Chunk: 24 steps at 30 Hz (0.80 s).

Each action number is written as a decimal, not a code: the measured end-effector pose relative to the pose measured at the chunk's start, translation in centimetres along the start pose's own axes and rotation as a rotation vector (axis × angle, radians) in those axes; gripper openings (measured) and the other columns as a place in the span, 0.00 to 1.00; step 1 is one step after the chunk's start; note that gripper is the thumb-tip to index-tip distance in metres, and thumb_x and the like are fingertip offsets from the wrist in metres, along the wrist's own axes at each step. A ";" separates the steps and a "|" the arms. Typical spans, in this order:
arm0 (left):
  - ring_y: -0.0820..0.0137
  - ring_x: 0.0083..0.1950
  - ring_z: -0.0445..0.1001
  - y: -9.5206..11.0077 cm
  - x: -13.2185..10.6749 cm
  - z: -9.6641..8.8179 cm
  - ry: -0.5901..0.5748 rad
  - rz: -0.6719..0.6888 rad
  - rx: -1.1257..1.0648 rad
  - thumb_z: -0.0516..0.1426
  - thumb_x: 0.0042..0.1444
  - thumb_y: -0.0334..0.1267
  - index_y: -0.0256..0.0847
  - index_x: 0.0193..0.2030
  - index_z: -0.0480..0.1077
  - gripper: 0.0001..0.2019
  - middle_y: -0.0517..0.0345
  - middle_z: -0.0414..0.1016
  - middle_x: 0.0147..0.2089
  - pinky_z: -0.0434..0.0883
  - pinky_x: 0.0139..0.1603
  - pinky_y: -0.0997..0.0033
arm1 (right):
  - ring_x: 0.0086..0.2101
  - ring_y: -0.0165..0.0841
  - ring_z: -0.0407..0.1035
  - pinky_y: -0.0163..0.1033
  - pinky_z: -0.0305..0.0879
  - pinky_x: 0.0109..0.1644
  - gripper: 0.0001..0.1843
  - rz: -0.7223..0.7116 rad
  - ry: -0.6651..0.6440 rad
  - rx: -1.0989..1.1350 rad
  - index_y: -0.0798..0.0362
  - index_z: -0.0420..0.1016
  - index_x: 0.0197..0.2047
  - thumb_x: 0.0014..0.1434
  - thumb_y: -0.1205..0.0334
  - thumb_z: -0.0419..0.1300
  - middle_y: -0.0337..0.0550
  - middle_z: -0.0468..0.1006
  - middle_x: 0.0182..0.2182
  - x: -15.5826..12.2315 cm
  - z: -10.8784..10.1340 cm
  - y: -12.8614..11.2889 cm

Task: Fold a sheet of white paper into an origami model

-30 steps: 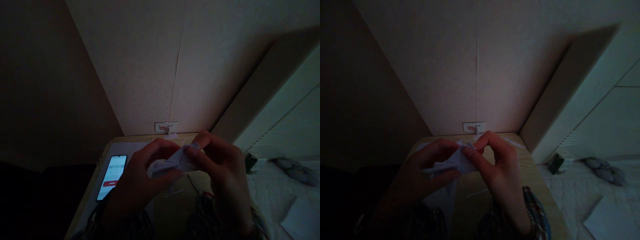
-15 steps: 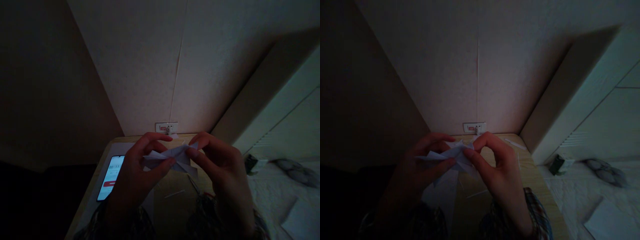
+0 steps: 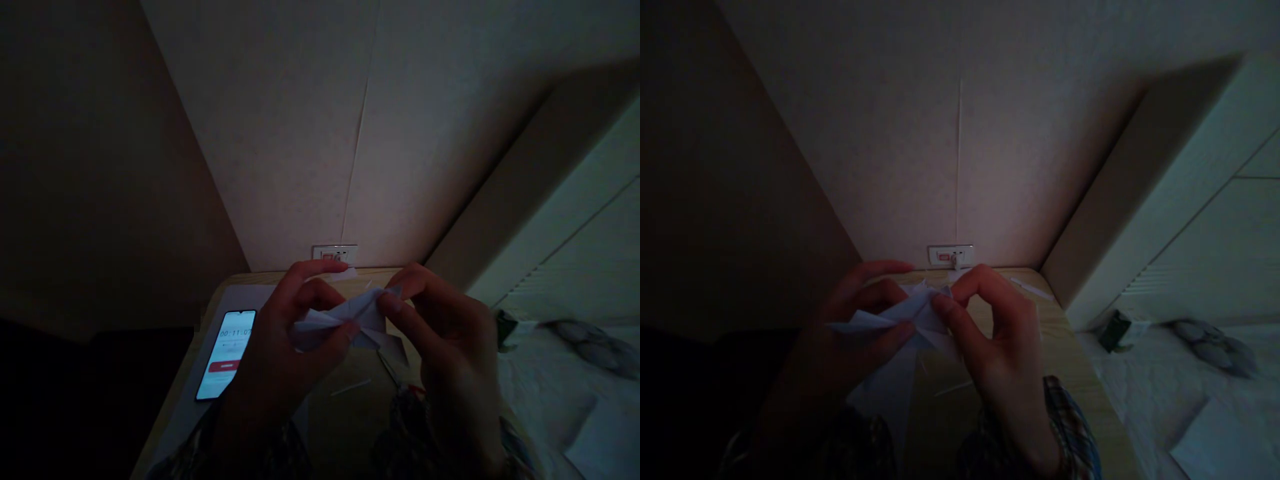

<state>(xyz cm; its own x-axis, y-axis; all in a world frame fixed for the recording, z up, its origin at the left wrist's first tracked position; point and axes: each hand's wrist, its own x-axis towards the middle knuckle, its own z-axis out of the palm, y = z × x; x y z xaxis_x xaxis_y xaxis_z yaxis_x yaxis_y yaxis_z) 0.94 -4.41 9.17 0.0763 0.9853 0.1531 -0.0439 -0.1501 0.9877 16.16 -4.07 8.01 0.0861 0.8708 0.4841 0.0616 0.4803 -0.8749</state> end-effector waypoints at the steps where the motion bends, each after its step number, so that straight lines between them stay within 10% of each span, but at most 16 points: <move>1: 0.74 0.27 0.70 0.1 0.0 0.0 -0.007 -0.011 0.002 0.65 0.47 0.31 0.48 0.49 0.71 0.22 0.70 0.73 0.28 0.64 0.26 0.78 | 0.28 0.26 0.64 0.34 0.59 0.34 0.12 -0.003 0.001 -0.001 0.50 0.70 0.26 0.61 0.67 0.65 0.30 0.70 0.25 0.0 0.0 0.0; 24: 0.76 0.25 0.73 -0.2 0.3 0.0 0.026 -0.053 -0.062 0.70 0.43 0.29 0.52 0.45 0.75 0.22 0.71 0.74 0.24 0.66 0.25 0.81 | 0.28 0.28 0.64 0.35 0.58 0.32 0.12 0.082 -0.120 -0.075 0.50 0.70 0.24 0.58 0.63 0.66 0.32 0.70 0.22 0.5 -0.8 -0.6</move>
<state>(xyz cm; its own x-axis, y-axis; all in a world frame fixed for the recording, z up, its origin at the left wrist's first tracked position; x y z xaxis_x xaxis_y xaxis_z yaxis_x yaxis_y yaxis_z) 0.98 -4.03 9.00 0.0538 0.9936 0.0991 -0.1023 -0.0932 0.9904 16.93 -3.95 8.77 -0.0250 0.9150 0.4026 0.1336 0.4021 -0.9058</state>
